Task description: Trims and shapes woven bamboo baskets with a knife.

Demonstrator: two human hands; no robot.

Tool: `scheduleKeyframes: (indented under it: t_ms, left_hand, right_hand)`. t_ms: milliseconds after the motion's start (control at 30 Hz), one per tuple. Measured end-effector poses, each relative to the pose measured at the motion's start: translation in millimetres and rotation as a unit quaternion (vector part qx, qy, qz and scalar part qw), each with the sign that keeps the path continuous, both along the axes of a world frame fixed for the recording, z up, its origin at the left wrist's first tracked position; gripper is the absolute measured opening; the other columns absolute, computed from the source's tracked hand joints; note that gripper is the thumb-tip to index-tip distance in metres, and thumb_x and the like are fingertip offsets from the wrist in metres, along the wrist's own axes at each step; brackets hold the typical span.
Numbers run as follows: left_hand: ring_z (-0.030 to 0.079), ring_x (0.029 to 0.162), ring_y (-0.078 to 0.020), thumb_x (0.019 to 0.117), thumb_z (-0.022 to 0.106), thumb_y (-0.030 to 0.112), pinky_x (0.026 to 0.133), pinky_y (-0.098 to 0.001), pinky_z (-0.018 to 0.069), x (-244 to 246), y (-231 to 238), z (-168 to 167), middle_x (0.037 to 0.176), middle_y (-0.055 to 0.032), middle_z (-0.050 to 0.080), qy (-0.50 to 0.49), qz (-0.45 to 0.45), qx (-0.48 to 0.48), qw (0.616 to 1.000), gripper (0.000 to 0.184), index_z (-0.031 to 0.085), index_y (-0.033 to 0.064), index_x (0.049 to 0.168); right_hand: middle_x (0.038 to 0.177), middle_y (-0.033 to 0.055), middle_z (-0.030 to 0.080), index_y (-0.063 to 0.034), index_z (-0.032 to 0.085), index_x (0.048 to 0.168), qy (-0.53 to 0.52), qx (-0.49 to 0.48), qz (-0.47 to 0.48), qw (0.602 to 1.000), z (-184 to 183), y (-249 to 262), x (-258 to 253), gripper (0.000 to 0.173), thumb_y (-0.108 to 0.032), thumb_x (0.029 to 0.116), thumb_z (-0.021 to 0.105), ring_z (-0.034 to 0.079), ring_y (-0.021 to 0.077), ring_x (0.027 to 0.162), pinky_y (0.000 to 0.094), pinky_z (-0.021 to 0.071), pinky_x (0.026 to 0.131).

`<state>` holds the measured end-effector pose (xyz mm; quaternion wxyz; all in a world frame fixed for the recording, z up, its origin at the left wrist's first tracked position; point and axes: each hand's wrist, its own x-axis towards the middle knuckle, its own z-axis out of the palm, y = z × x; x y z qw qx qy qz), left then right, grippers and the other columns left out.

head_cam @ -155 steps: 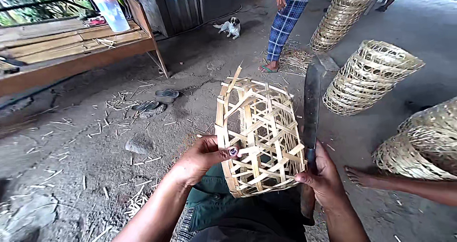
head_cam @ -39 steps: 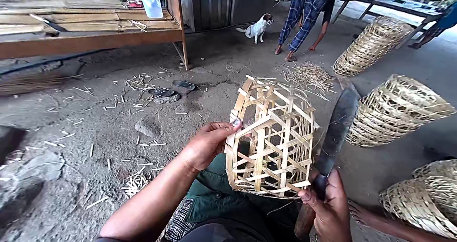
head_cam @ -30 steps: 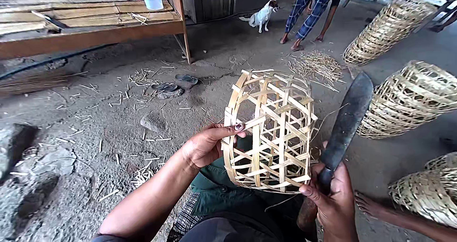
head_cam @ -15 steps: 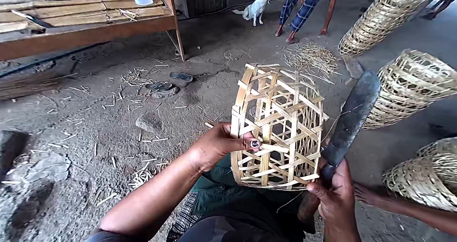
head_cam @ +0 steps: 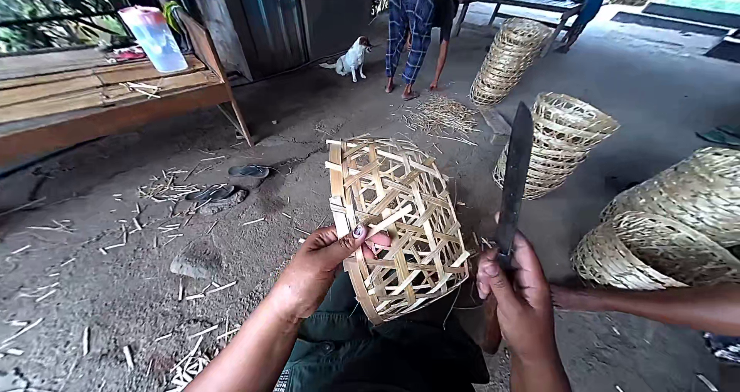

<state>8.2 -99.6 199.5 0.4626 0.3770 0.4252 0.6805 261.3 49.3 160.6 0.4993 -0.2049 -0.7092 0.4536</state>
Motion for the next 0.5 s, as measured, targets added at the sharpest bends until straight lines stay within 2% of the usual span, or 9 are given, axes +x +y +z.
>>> scheduleKeyframes:
  t_ms: [67, 100, 200, 267, 300, 367, 433, 500]
  left_hand:
    - [0.071, 0.078, -0.0109, 0.1069, 0.049, 0.011, 0.074, -0.0258, 0.0605, 7, 4, -2, 0.095, -0.0103, 0.076, -0.011, 0.044, -0.027, 0.999, 0.026, 0.072, -0.0012, 0.104]
    - [0.071, 0.077, -0.0112, 0.1054, 0.052, 0.009, 0.073, -0.0256, 0.0607, 9, 4, -4, 0.095, -0.0109, 0.076, -0.016, 0.059, -0.036, 0.998, 0.021, 0.071, -0.0016, 0.105]
    - [0.071, 0.076, -0.0118, 0.1022, 0.056, 0.006, 0.073, -0.0271, 0.0614, 6, 2, -8, 0.089, -0.0088, 0.074, -0.035, 0.079, -0.036, 0.996, 0.016, 0.071, 0.0002, 0.099]
    - [0.072, 0.08, -0.0153, 0.0998, 0.059, 0.005, 0.082, -0.0344, 0.0623, 1, -1, -9, 0.089, -0.0089, 0.074, -0.05, 0.073, -0.036, 0.995, 0.013, 0.071, 0.001, 0.097]
    - [0.073, 0.081, -0.0165, 0.0984, 0.061, 0.005, 0.085, -0.0372, 0.0623, -1, -4, -9, 0.089, -0.0092, 0.075, -0.061, 0.068, -0.041, 0.995, 0.011, 0.072, 0.0016, 0.096]
    - [0.073, 0.079, -0.0157, 0.0951, 0.065, 0.004, 0.082, -0.0348, 0.0627, -2, -7, -10, 0.088, -0.0097, 0.075, -0.086, 0.059, -0.052, 0.993, 0.008, 0.073, 0.0031, 0.094]
    - [0.073, 0.079, -0.0153, 0.0901, 0.072, 0.004, 0.079, -0.0322, 0.0627, -1, -9, -13, 0.087, -0.0109, 0.075, -0.103, 0.041, -0.065, 0.992, 0.004, 0.075, 0.0032, 0.092]
    - [0.073, 0.082, -0.0149, 0.0864, 0.077, 0.005, 0.081, -0.0318, 0.0621, 3, -12, -15, 0.089, -0.0101, 0.075, -0.085, 0.015, -0.068, 0.994, 0.005, 0.075, 0.0045, 0.091]
  right_hand:
    - [0.083, -0.0039, 0.057, 0.0033, 0.033, 0.153, 0.011, 0.01, 0.013, 1.0, 8, -3, 1, 0.07, -0.035, 0.1028, 0.062, 0.054, 0.0055, 0.062, 0.02, 0.0492, 0.051]
    - [0.085, -0.0038, 0.058, 0.0019, 0.034, 0.153, 0.006, 0.019, 0.017, 1.0, 9, -3, 1, 0.071, -0.036, 0.1012, 0.065, 0.055, 0.0051, 0.064, 0.0197, 0.0497, 0.053]
    - [0.085, -0.0023, 0.06, -0.0032, 0.038, 0.155, -0.027, 0.049, -0.003, 0.998, 0, 9, -2, 0.086, -0.039, 0.0888, 0.08, 0.053, 0.0043, 0.065, 0.0185, 0.0471, 0.055]
    - [0.085, -0.0019, 0.061, -0.0089, 0.036, 0.157, -0.038, 0.018, 0.01, 0.999, -14, 18, -6, 0.094, -0.041, 0.0829, 0.085, 0.054, 0.0044, 0.064, 0.0189, 0.0478, 0.056]
    - [0.085, -0.0016, 0.062, -0.0087, 0.035, 0.158, -0.029, -0.013, 0.034, 0.999, -20, 19, -8, 0.097, -0.04, 0.0822, 0.086, 0.055, 0.0047, 0.064, 0.019, 0.0487, 0.056]
    - [0.087, -0.0016, 0.062, -0.0049, 0.031, 0.157, -0.01, -0.074, 0.075, 0.994, -25, 16, -12, 0.1, -0.039, 0.0814, 0.086, 0.058, 0.0051, 0.067, 0.0198, 0.0524, 0.058]
    - [0.085, -0.0038, 0.058, -0.0022, 0.027, 0.156, -0.001, -0.098, 0.088, 0.991, -28, 14, -13, 0.103, -0.04, 0.0804, 0.086, 0.055, 0.004, 0.064, 0.0184, 0.0504, 0.054]
    - [0.084, -0.0061, 0.056, -0.0085, 0.028, 0.159, 0.008, -0.112, 0.098, 0.989, -30, 17, -9, 0.103, -0.039, 0.0801, 0.087, 0.053, 0.002, 0.062, 0.0159, 0.0487, 0.052]
